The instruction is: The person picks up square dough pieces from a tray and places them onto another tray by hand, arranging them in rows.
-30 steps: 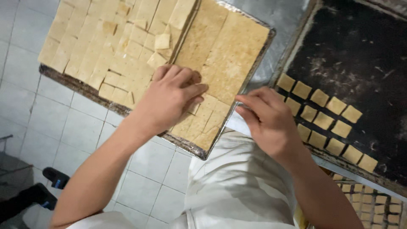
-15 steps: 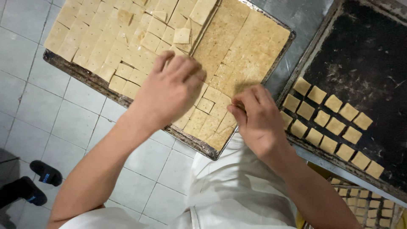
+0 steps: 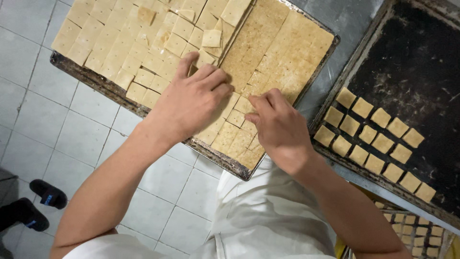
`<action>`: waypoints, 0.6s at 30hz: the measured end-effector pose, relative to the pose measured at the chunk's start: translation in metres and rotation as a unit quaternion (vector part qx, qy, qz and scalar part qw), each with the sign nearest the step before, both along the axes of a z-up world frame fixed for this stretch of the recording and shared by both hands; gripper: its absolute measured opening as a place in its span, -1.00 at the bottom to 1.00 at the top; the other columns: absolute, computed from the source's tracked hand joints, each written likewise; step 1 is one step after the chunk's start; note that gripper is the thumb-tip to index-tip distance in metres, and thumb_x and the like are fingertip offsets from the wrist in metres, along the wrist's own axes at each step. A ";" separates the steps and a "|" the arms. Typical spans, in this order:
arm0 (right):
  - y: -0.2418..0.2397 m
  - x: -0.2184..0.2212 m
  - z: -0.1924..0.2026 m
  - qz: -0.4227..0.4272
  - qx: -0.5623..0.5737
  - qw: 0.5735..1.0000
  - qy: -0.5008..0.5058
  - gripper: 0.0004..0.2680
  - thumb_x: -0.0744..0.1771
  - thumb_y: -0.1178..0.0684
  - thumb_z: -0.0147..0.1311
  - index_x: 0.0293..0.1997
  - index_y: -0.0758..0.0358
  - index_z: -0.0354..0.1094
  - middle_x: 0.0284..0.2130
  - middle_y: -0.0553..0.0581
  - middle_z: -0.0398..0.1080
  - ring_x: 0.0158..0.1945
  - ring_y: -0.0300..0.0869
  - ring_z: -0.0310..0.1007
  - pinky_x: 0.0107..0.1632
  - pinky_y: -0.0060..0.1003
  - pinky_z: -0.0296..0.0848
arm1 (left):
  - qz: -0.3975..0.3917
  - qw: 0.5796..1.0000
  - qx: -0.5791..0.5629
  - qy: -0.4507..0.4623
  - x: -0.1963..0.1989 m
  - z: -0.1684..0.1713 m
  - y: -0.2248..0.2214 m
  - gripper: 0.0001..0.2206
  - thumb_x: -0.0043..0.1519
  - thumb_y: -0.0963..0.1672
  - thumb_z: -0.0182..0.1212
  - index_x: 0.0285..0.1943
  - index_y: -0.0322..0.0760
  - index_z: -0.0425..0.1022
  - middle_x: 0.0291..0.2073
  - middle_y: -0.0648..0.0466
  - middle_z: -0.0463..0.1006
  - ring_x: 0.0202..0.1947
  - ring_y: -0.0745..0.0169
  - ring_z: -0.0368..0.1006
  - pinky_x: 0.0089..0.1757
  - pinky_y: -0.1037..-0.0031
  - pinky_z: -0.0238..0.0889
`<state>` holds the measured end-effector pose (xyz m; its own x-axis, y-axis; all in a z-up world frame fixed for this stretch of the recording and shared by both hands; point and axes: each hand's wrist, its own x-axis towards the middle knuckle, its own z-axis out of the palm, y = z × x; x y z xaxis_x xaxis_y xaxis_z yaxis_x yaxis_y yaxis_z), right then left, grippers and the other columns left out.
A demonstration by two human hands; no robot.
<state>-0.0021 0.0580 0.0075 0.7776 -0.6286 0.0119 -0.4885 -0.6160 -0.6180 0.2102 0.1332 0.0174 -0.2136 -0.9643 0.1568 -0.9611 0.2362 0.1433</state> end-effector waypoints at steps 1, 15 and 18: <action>0.001 0.001 -0.003 0.002 -0.007 1.000 -0.004 -0.83 0.34 0.07 0.19 -0.01 0.23 0.40 -0.19 0.20 0.38 -0.14 0.09 0.52 -0.16 -0.06 0.52 | 0.000 1.000 0.001 0.010 0.002 -0.002 0.001 -0.88 0.34 -0.12 0.20 -0.05 -0.15 0.62 -0.09 0.19 0.56 0.05 0.24 0.45 0.31 -0.03 0.00; -0.059 -0.038 0.000 -0.087 -0.023 0.986 -0.143 -0.95 0.40 0.25 0.22 -0.14 0.36 0.43 -0.26 0.18 0.43 -0.26 -0.18 0.48 -0.20 -0.32 0.46 | -0.015 0.985 -0.052 0.164 0.009 0.016 -0.045 -0.93 0.32 -0.16 0.31 -0.08 -0.24 0.60 -0.21 0.06 0.51 -0.06 0.05 0.42 0.11 0.17 0.18; -0.080 -0.084 0.004 -0.090 -0.004 0.989 -0.120 -0.94 0.40 0.24 0.25 -0.13 0.37 0.43 -0.31 0.13 0.40 -0.33 -0.21 0.40 -0.25 -0.33 0.37 | -0.075 0.973 -0.057 0.211 -0.027 0.010 -0.080 -0.92 0.29 -0.15 0.29 -0.10 -0.24 0.60 -0.22 0.04 0.51 -0.09 0.01 0.44 0.02 0.18 0.20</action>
<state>-0.0857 -0.0223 0.0119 0.6272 -0.7559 0.1877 -0.4302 -0.5372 -0.7255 0.1834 0.0530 0.0271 -0.2442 -0.8983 0.3652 -0.7761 0.4068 0.4818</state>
